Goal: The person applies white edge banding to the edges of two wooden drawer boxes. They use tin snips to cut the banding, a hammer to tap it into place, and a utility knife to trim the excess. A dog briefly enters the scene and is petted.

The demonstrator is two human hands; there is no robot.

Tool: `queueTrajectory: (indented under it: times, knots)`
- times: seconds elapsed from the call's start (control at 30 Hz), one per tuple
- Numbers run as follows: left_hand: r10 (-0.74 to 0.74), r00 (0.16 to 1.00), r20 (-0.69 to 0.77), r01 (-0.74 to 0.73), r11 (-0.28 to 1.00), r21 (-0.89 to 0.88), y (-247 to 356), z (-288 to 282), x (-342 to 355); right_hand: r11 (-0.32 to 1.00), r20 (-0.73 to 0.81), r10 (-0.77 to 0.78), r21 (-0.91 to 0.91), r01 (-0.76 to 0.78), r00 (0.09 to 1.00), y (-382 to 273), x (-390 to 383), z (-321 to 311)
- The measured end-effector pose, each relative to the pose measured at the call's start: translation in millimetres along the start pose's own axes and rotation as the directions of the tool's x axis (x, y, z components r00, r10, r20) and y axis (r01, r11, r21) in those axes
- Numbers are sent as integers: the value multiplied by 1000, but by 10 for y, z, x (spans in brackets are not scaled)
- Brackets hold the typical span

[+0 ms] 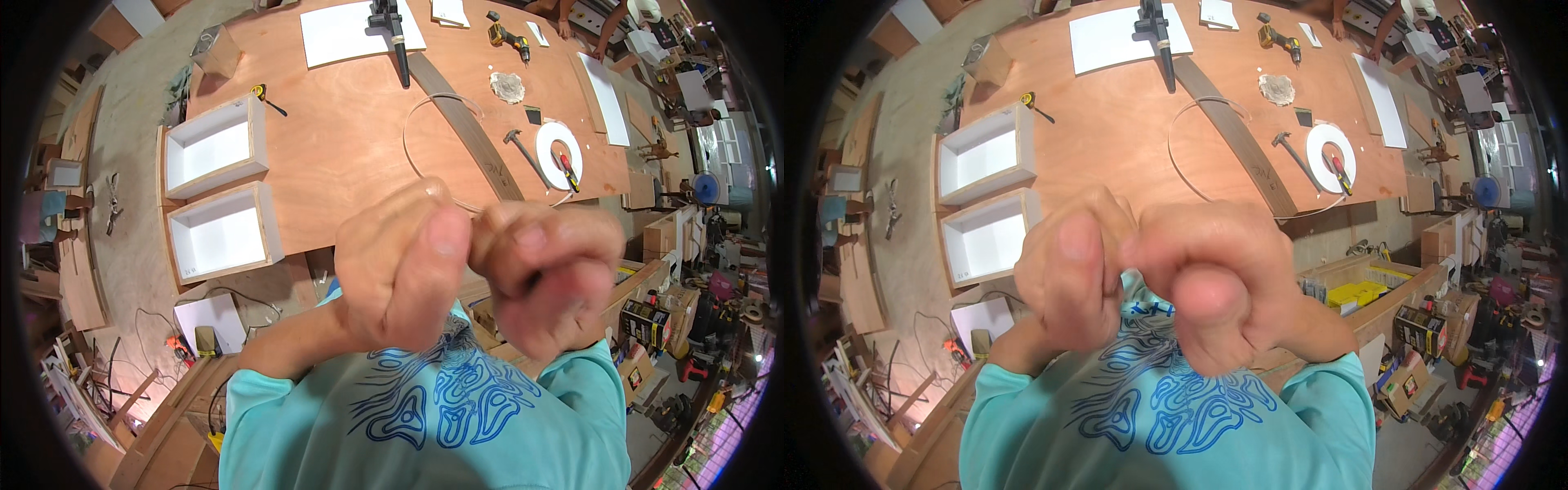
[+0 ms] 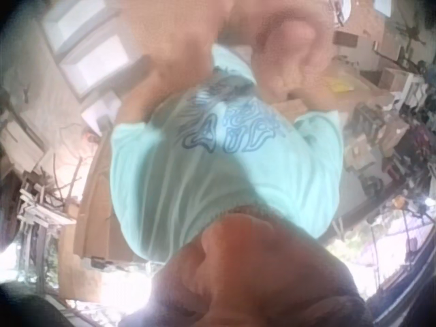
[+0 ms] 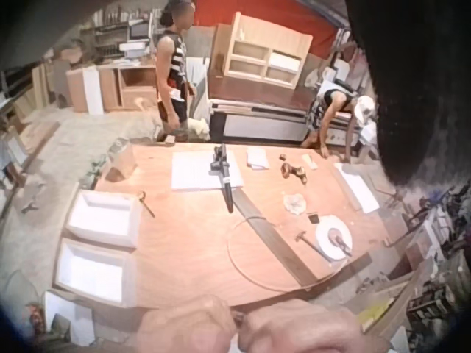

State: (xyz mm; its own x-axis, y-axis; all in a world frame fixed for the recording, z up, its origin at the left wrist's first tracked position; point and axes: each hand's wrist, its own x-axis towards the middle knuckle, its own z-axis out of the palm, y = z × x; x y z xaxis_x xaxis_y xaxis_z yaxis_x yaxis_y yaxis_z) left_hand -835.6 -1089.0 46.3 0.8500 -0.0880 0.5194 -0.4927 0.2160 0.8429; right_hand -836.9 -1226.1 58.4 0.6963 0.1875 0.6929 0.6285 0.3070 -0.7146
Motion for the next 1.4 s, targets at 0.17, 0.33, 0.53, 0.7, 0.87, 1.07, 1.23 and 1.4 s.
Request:
queueTrajectory:
  times: [0.17,0.33,0.53,0.7,0.87,1.07,1.23,1.4]
  knots:
    - [28,996,-80,-19,994,109,-77,57,45,982,-137,-48,-186,22,989,154,-28,145]
    - [-118,992,37,118,993,-15,-93,-219,-24,974,-95,51,-217,-70,994,18,-115,-8]
    - [28,999,30,-31,993,111,-71,-240,-28,953,101,-117,-269,141,988,14,94,196]
    - [-109,991,-83,94,981,-168,-105,-252,89,962,-105,-218,-189,195,970,427,-167,21]
    - [-290,950,-118,170,793,-586,-131,-183,-24,993,-122,-108,-54,102,987,298,111,304]
    - [-185,982,-40,111,734,-670,-99,-326,19,977,-217,-209,-5,213,954,208,68,448]
    - [-75,990,-121,-42,655,-755,-112,-609,134,948,-183,-261,-233,216,948,-121,73,448]
    - [-306,928,-210,-10,545,-838,-101,-621,163,964,-86,-196,-201,175,977,-170,187,404]
